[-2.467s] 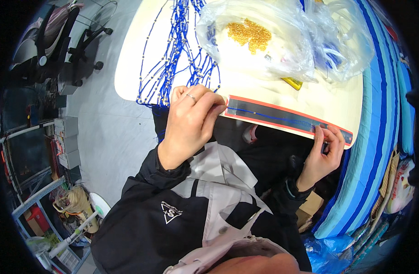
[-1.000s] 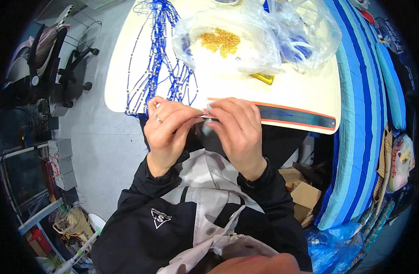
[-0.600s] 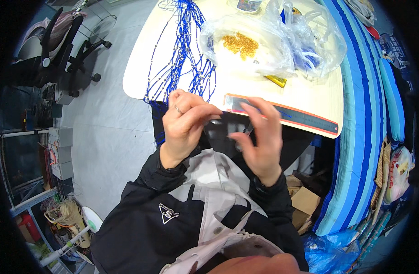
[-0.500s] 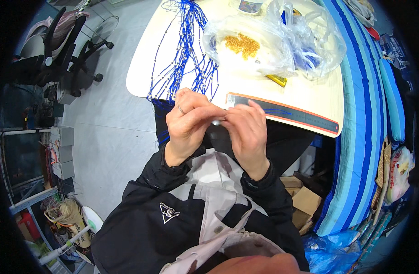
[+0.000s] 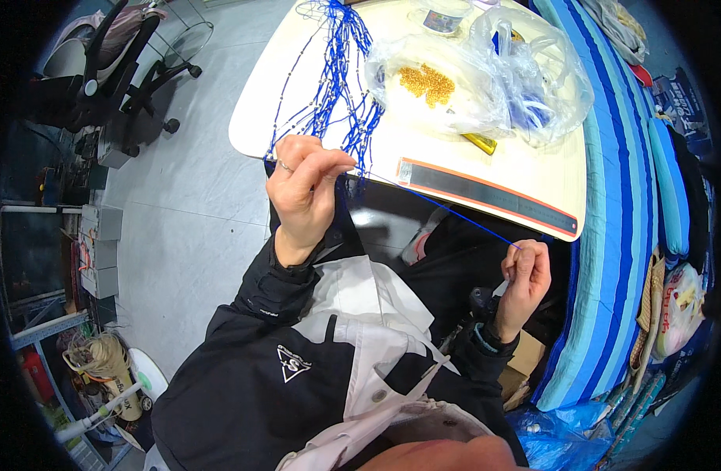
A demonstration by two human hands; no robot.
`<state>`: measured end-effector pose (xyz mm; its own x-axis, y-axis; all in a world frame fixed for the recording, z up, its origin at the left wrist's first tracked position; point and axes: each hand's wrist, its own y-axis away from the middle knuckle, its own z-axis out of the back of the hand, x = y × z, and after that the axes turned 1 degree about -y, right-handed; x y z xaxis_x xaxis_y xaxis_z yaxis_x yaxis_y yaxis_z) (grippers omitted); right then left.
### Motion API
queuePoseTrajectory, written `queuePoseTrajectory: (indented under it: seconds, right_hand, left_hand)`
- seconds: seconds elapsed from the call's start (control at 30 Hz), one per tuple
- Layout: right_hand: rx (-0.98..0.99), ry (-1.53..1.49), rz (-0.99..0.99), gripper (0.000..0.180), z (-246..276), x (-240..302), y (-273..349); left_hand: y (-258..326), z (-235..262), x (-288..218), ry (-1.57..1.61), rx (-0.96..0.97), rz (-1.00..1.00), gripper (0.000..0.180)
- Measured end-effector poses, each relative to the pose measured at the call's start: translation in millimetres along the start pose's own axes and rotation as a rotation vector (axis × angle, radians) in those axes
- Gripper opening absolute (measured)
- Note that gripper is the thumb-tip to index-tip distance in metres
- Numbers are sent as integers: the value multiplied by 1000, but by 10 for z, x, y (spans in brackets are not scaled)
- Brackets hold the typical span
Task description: The person threads small beads onto blue netting strands, measures lengths against a ruler, ties knots, and uses a lighter to melt and seal the net ends. The person repeats these steps for multiple strands.
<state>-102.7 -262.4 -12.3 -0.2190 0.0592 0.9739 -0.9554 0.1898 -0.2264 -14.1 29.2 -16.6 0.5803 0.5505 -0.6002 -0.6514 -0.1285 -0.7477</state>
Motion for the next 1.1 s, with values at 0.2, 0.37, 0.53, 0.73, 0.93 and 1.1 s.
queuePoseTrajectory:
  seconds: [0.2, 0.37, 0.53, 0.73, 0.93, 1.1]
  right_hand:
    - [-385, -14, -169, 20, 90, -162, 1]
    - [-198, -61, 56, 21, -40, -75, -22]
    - [-184, -113, 104, 19, -5, -10, -24]
    - [-387, -180, 144, 20, 100, -1, -10]
    - [-385, -60, 164, 20, 235, -96, 32]
    - [-378, 13, 119, 17, 316, -163, 72]
  left_hand:
    - [18, -57, -37, -33, -39, -50, 18]
    - [30, -83, -45, 1, -33, -33, 18]
    - [15, -40, -61, 21, 137, -106, 19]
    - [5, -72, -107, -38, 185, -167, 30]
    - [45, 94, -86, -6, 205, 141, 16]
    - [154, 2, -117, -155, 280, -4, 24]
